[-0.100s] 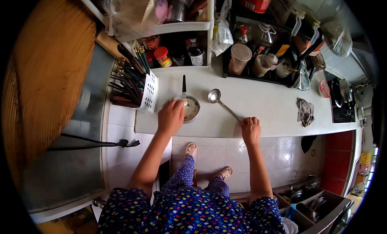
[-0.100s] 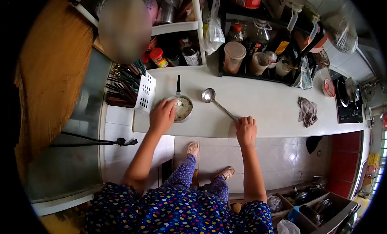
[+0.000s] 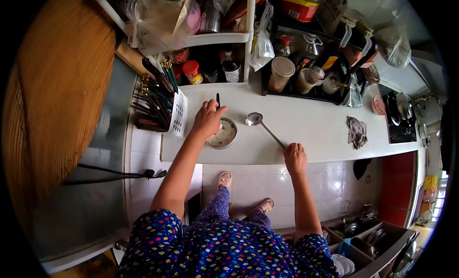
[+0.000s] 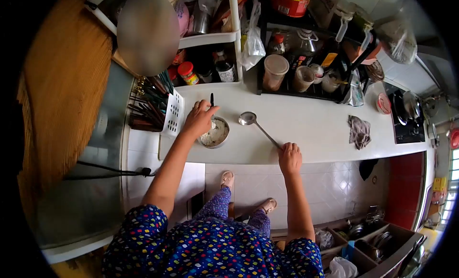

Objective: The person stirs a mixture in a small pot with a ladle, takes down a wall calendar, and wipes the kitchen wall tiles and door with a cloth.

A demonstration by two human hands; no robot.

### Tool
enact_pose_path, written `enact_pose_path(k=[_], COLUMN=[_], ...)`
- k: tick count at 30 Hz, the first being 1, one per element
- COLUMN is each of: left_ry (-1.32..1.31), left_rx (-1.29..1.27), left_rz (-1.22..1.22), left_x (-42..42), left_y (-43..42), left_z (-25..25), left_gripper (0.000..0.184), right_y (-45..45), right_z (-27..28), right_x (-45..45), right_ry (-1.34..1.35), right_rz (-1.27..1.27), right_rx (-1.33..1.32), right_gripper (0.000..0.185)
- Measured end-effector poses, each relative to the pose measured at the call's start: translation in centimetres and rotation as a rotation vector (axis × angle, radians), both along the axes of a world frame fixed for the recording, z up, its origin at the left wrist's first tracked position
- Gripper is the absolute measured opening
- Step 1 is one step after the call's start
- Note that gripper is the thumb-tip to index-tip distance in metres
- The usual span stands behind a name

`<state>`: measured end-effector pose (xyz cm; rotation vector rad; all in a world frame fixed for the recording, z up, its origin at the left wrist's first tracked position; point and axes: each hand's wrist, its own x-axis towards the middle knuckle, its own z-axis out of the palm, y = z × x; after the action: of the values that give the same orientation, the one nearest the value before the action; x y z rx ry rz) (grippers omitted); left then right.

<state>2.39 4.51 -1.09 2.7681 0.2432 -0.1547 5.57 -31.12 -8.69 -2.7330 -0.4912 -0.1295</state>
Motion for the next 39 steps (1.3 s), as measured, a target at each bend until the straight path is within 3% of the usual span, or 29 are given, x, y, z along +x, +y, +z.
enact_pose_path(k=[2, 4, 5, 7, 8, 10, 12, 15, 18, 20, 22, 23, 26, 32, 34, 36, 38, 39], left_ry=[-0.023, 0.162, 0.263, 0.184, 0.115, 0.142, 0.138, 0.236, 0.307, 0.338, 0.400, 0.402, 0.428, 0.365, 0.463, 0.469, 0.578, 0.580], left_rx=[0.060, 0.172, 0.215, 0.277, 0.345, 0.335, 0.296, 0.286, 0.259, 0.267, 0.236, 0.233, 0.214, -0.017, -0.255, -0.304, -0.619, -0.620], left_rz=[-0.136, -0.249, -0.311, -0.384, -0.444, -0.471, -0.446, -0.373, -0.289, -0.271, -0.261, -0.262, -0.245, -0.227, -0.285, -0.301, -0.136, -0.143], left_x=[2.9, 4.6, 5.0, 5.0, 5.1, 5.0, 4.6, 3.8, 2.8, 2.4, 1.9, 1.6, 0.5, -1.3, -1.6, -2.1, -2.9, -3.2], left_y=[1.2, 1.5, 2.4, 3.2, 3.6, 3.8, 4.1, 4.0, 4.2, 4.4, 4.4, 4.3, 4.0, 4.4, 4.0, 3.1, 1.8, 1.2], left_z=[-1.6, -1.6, -1.3, -2.7, -3.5, -3.8, -4.4, -4.6, -4.4, -4.7, -4.2, -3.9, -3.2, -6.4, -7.6, -7.8, -6.8, -6.0], left_gripper=[0.041, 0.044, 0.039, 0.035, 0.031, 0.031, 0.034, 0.038, 0.042, 0.045, 0.047, 0.047, 0.048, 0.054, 0.056, 0.049, 0.036, 0.036], right_y=[-1.3, -2.3, -2.3, -3.1, -3.4, -4.0, -5.3, -5.1, -5.4, -5.5, -5.4, -5.2, -4.6, -3.9, -3.5, -3.4, -3.7, -4.0], right_z=[0.2, 2.7, 3.3, 4.7, 5.6, 7.0, 6.6, 9.8, 8.5, 7.6, 7.2, 6.9, 7.6, 7.7, 8.5, 9.8, 10.9, 11.4], right_x=[-0.1, -1.3, -2.0, -3.0, -3.5, -4.9, -5.7, -6.9, -7.2, -6.8, -6.3, -6.1, -5.4, -4.3, -4.7, -5.3, -6.1, -6.5], right_ry=[0.043, 0.054, 0.193, 0.494, 0.492, 0.524, 0.629, 0.779, 0.596, 0.538, 0.417, 0.376, 0.410, 0.455, 0.428, 0.416, 0.403, 0.381], right_rz=[-0.048, -0.093, -0.137, -0.251, -0.266, -0.272, -0.287, -0.323, -0.283, -0.262, -0.506, -0.475, -0.458, -0.438, -0.423, -0.421, -0.424, -0.383], right_rx=[0.029, 0.036, 0.137, 0.382, 0.384, 0.719, 0.781, 1.331, 1.396, 1.448, 1.385, 1.356, 1.404, 1.358, 1.345, 1.350, 1.355, 1.372], right_gripper=[0.017, 0.019, 0.020, 0.020, 0.020, 0.024, 0.031, 0.037, 0.041, 0.034, 0.028, 0.030, 0.034, 0.042, 0.039, 0.038, 0.038, 0.038])
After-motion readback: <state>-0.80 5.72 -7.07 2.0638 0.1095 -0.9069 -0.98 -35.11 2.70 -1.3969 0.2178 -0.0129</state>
